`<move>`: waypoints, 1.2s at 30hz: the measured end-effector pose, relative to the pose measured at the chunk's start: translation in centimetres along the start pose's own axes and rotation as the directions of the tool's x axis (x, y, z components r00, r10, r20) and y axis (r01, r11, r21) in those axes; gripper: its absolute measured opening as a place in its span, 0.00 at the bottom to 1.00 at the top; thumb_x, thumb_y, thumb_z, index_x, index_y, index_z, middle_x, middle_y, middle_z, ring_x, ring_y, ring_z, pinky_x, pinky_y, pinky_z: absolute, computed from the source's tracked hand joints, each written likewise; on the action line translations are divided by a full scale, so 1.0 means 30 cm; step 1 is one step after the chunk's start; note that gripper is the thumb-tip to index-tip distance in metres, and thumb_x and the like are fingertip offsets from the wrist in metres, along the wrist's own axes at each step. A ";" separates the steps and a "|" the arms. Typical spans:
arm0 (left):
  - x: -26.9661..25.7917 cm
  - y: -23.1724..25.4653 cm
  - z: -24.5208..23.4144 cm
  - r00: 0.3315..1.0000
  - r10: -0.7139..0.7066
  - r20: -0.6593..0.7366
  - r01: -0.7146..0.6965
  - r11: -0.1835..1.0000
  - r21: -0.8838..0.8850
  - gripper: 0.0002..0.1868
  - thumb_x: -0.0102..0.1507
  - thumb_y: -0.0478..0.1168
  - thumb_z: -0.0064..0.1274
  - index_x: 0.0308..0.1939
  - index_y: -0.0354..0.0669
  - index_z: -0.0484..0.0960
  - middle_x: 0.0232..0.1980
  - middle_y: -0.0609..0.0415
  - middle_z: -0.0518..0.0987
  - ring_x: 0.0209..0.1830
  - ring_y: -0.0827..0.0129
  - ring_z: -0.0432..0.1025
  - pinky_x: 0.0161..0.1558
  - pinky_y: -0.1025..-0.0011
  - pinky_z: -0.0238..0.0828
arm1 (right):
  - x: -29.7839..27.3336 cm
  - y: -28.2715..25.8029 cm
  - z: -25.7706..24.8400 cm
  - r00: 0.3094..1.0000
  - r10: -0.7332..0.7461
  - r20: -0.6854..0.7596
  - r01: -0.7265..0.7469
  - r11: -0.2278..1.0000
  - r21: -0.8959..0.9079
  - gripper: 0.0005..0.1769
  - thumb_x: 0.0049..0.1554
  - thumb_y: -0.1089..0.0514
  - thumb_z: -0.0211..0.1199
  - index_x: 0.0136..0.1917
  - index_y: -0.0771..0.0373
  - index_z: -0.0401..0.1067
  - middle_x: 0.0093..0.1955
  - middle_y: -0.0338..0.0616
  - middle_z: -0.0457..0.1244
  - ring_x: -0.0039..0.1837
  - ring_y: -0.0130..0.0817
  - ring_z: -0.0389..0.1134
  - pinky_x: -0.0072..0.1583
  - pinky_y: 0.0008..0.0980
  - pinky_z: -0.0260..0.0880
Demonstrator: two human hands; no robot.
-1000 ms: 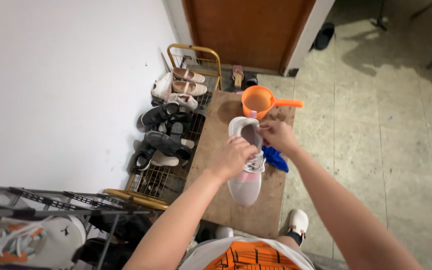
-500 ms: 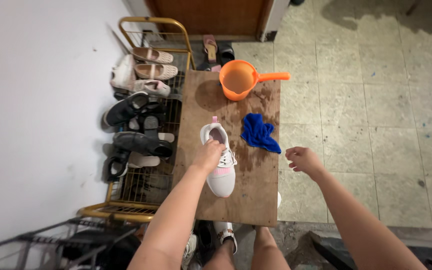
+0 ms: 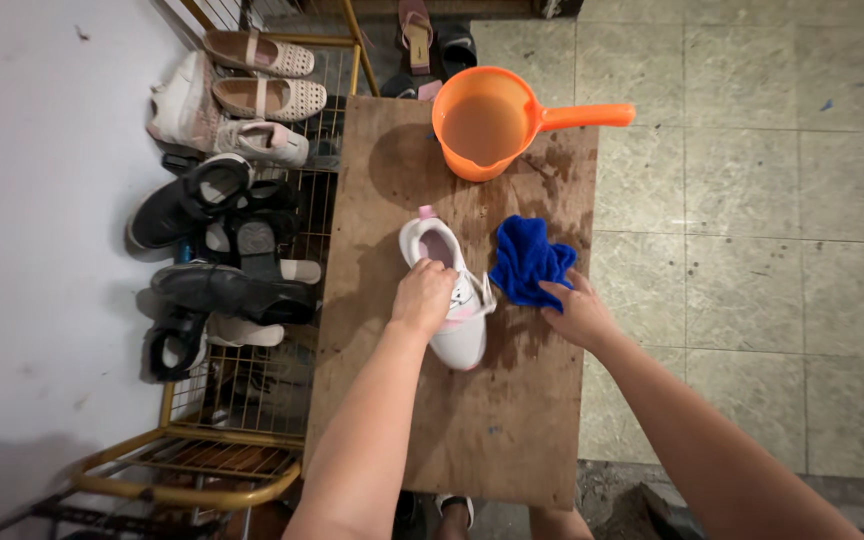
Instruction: The person unties the laces of a black shoe, wipes shoes with a blue cloth, then laces a white sneaker and places the shoes back onto a shoe rack.
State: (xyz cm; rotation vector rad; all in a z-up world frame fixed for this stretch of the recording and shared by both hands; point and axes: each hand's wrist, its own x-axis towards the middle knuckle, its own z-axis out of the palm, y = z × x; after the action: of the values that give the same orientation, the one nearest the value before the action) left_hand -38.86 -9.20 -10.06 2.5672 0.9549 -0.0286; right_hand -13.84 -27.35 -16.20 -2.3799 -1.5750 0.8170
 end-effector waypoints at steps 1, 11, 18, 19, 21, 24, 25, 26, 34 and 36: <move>0.010 -0.004 0.015 1.000 -0.024 0.004 0.024 1.000 -0.004 0.08 0.58 0.33 0.52 0.38 0.42 0.85 0.44 0.49 0.81 0.54 0.55 0.74 0.54 0.61 0.74 | 0.027 0.007 0.015 1.000 0.017 0.006 -0.017 1.000 -0.011 0.34 0.51 0.47 0.69 0.71 0.43 0.72 0.78 0.65 0.48 0.79 0.61 0.51 0.74 0.48 0.56; 0.128 -0.027 0.030 0.901 -0.330 0.280 0.361 0.930 -0.067 0.28 0.56 0.53 0.65 0.50 0.36 0.79 0.50 0.38 0.82 0.54 0.47 0.76 0.56 0.56 0.73 | 0.131 0.116 0.160 0.997 0.016 0.078 -0.014 1.000 -0.024 0.39 0.51 0.44 0.71 0.71 0.62 0.66 0.79 0.63 0.50 0.75 0.59 0.57 0.73 0.44 0.59; 0.081 -0.034 0.004 0.886 -0.400 0.234 0.444 0.878 -0.179 0.30 0.57 0.56 0.60 0.54 0.37 0.77 0.46 0.35 0.83 0.50 0.45 0.78 0.55 0.55 0.72 | -0.016 0.031 -0.172 0.954 0.286 -0.086 -0.195 0.814 0.547 0.22 0.52 0.56 0.72 0.57 0.67 0.73 0.50 0.54 0.71 0.51 0.36 0.72 0.55 0.33 0.74; 0.057 -0.042 -0.006 0.858 -0.468 0.213 0.513 0.808 -0.290 0.28 0.56 0.55 0.60 0.51 0.37 0.80 0.46 0.37 0.84 0.50 0.48 0.79 0.55 0.57 0.73 | -0.062 -0.011 -0.243 0.953 0.287 -0.093 -0.171 0.767 0.618 0.21 0.52 0.58 0.72 0.56 0.66 0.71 0.49 0.51 0.69 0.50 0.33 0.70 0.53 0.33 0.72; 0.003 -0.054 -0.031 0.779 -0.595 0.196 0.601 0.621 -0.504 0.25 0.55 0.55 0.61 0.45 0.38 0.85 0.46 0.41 0.84 0.50 0.53 0.80 0.54 0.61 0.74 | -0.168 -0.098 -0.390 0.952 0.286 -0.109 -0.113 0.658 0.744 0.18 0.51 0.62 0.70 0.53 0.65 0.67 0.47 0.45 0.66 0.48 0.28 0.67 0.50 0.31 0.70; -0.108 -0.047 -0.085 0.683 -0.436 0.587 0.559 -0.206 -0.803 0.20 0.56 0.49 0.57 0.47 0.44 0.84 0.45 0.49 0.85 0.45 0.60 0.77 0.47 0.64 0.72 | -0.325 -0.249 -0.578 0.961 0.273 -0.044 -0.099 0.491 0.866 0.17 0.54 0.63 0.68 0.57 0.63 0.70 0.48 0.44 0.68 0.48 0.29 0.68 0.50 0.30 0.69; -0.143 -0.028 -0.107 0.708 -0.425 0.564 0.497 -0.268 -0.825 0.19 0.56 0.47 0.58 0.48 0.43 0.84 0.45 0.50 0.85 0.45 0.62 0.78 0.48 0.64 0.72 | -0.365 -0.308 -0.618 0.963 0.258 -0.078 -0.047 0.446 0.894 0.17 0.55 0.64 0.68 0.57 0.64 0.71 0.49 0.44 0.68 0.49 0.28 0.68 0.51 0.30 0.69; -0.173 0.008 -0.127 0.733 -0.415 0.539 0.431 -0.330 -0.840 0.19 0.56 0.45 0.59 0.48 0.43 0.84 0.46 0.51 0.85 0.46 0.63 0.78 0.49 0.65 0.73 | -0.406 -0.364 -0.655 0.963 0.243 -0.113 0.006 0.400 0.916 0.16 0.56 0.64 0.68 0.57 0.66 0.71 0.50 0.44 0.68 0.50 0.28 0.68 0.52 0.29 0.68; -0.430 0.356 -0.456 0.885 -0.069 0.460 0.289 -0.693 -0.660 0.25 0.63 0.52 0.49 0.59 0.44 0.80 0.53 0.52 0.84 0.51 0.63 0.79 0.55 0.62 0.75 | -0.552 -0.695 -0.789 0.855 0.129 -0.503 0.357 0.557 0.750 0.23 0.55 0.63 0.68 0.64 0.65 0.70 0.63 0.46 0.63 0.62 0.30 0.64 0.65 0.33 0.66; -0.487 0.415 -0.551 0.914 -0.037 0.404 0.242 -0.749 -0.616 0.29 0.67 0.58 0.46 0.61 0.41 0.78 0.55 0.51 0.84 0.52 0.61 0.78 0.55 0.60 0.74 | -0.574 -0.751 -0.807 0.737 0.012 -0.676 0.377 0.823 0.425 0.26 0.55 0.64 0.71 0.66 0.68 0.71 0.65 0.54 0.58 0.69 0.39 0.60 0.71 0.38 0.62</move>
State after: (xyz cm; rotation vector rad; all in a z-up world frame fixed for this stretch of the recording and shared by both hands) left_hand -44.15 -20.68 11.89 0.1430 0.6167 0.4453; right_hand -23.98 -29.41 19.63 -1.7497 -1.0715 0.2514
